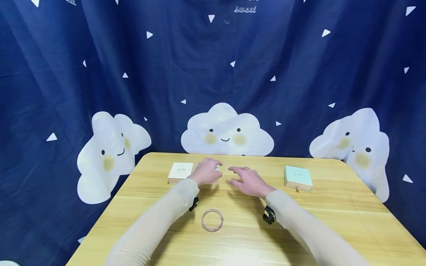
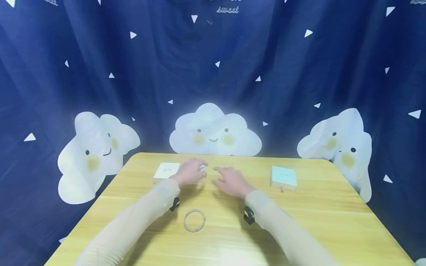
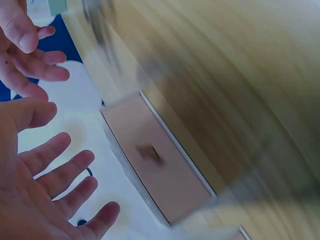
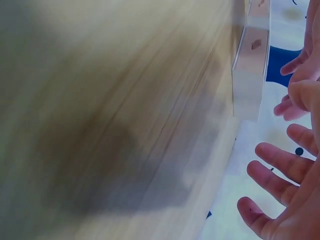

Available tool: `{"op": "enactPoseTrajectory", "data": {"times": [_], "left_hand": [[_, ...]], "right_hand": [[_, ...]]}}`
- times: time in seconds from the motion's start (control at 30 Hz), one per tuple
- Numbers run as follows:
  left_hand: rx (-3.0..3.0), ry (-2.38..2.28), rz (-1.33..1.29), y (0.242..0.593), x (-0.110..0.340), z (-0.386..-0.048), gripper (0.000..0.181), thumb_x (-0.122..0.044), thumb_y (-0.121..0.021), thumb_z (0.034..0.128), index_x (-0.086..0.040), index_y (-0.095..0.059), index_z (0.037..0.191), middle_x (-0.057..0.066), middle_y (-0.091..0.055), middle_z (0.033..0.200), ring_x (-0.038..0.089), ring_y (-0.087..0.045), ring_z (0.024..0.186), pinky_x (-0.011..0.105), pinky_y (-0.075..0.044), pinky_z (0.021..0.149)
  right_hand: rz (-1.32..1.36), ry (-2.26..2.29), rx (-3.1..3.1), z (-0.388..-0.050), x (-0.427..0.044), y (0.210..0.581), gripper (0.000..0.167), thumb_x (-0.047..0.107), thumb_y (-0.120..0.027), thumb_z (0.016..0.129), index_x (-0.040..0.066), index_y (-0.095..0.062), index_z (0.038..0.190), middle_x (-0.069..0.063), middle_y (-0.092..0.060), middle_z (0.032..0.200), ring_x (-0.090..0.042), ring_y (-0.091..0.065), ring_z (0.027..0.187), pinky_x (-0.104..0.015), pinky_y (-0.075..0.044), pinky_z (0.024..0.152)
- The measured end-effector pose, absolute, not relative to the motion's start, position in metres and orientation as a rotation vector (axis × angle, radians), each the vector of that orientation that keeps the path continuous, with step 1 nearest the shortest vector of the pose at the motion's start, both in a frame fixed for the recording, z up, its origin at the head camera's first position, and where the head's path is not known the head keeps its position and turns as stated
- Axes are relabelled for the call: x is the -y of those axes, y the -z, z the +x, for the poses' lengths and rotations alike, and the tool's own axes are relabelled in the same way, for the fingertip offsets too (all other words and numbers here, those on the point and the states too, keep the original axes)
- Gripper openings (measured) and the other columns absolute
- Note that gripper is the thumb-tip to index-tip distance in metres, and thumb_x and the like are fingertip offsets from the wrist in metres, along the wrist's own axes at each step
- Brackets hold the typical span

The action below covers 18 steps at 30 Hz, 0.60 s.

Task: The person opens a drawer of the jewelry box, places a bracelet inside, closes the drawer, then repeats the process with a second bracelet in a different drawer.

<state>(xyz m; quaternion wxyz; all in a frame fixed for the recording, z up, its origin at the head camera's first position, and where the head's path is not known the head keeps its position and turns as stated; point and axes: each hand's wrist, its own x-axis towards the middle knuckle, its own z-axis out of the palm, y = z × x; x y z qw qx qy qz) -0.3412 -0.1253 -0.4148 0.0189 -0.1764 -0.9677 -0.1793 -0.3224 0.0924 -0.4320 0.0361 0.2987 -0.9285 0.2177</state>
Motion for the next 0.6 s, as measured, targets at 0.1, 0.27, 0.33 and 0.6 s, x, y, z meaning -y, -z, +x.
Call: {"op": "enactPoseTrajectory", "data": {"times": [0.1,0.27,0.33,0.6], "left_hand": [[2.999,0.571,-0.588,0.417,0.114,-0.343,0.044,-0.03,-0.065,0.0942,-0.014,-0.064,0.135,0.004,-0.064,0.137,0.03,-0.047,0.136,0.054,-0.039,0.11],[2.993,0.591,-0.666,0.418,0.094,-0.344,0.045,-0.03,-0.065,0.0949,-0.015,-0.062,0.137,0.002,-0.062,0.139,0.029,-0.047,0.136,0.054,-0.038,0.111],[2.996,0.606,-0.693,0.417,0.087,-0.343,0.045,-0.03,-0.065,0.0948,-0.016,-0.061,0.138,0.002,-0.062,0.14,0.029,-0.046,0.136,0.054,-0.037,0.111],[3.006,0.588,-0.771,0.421,0.061,-0.345,0.047,-0.033,-0.064,0.0957,-0.019,-0.059,0.14,0.0,-0.059,0.143,0.026,-0.045,0.138,0.053,-0.036,0.112]], "right_hand": [[0.92,-0.631,2.842,-0.318,-0.103,0.429,0.055,0.046,-0.058,0.1,0.017,-0.052,0.147,-0.009,-0.061,0.141,-0.034,-0.055,0.129,-0.061,-0.04,0.103],[0.882,-0.594,2.851,-0.311,-0.121,0.426,0.054,0.042,-0.06,0.099,0.019,-0.052,0.148,-0.01,-0.06,0.142,-0.034,-0.053,0.131,-0.061,-0.039,0.104],[0.869,-0.568,2.853,-0.31,-0.128,0.427,0.053,0.042,-0.06,0.1,0.02,-0.052,0.147,-0.009,-0.06,0.142,-0.033,-0.054,0.131,-0.061,-0.039,0.104],[0.828,-0.527,2.847,-0.305,-0.155,0.425,0.053,0.041,-0.061,0.099,0.017,-0.053,0.146,-0.011,-0.06,0.142,-0.034,-0.054,0.131,-0.065,-0.04,0.101]]}}
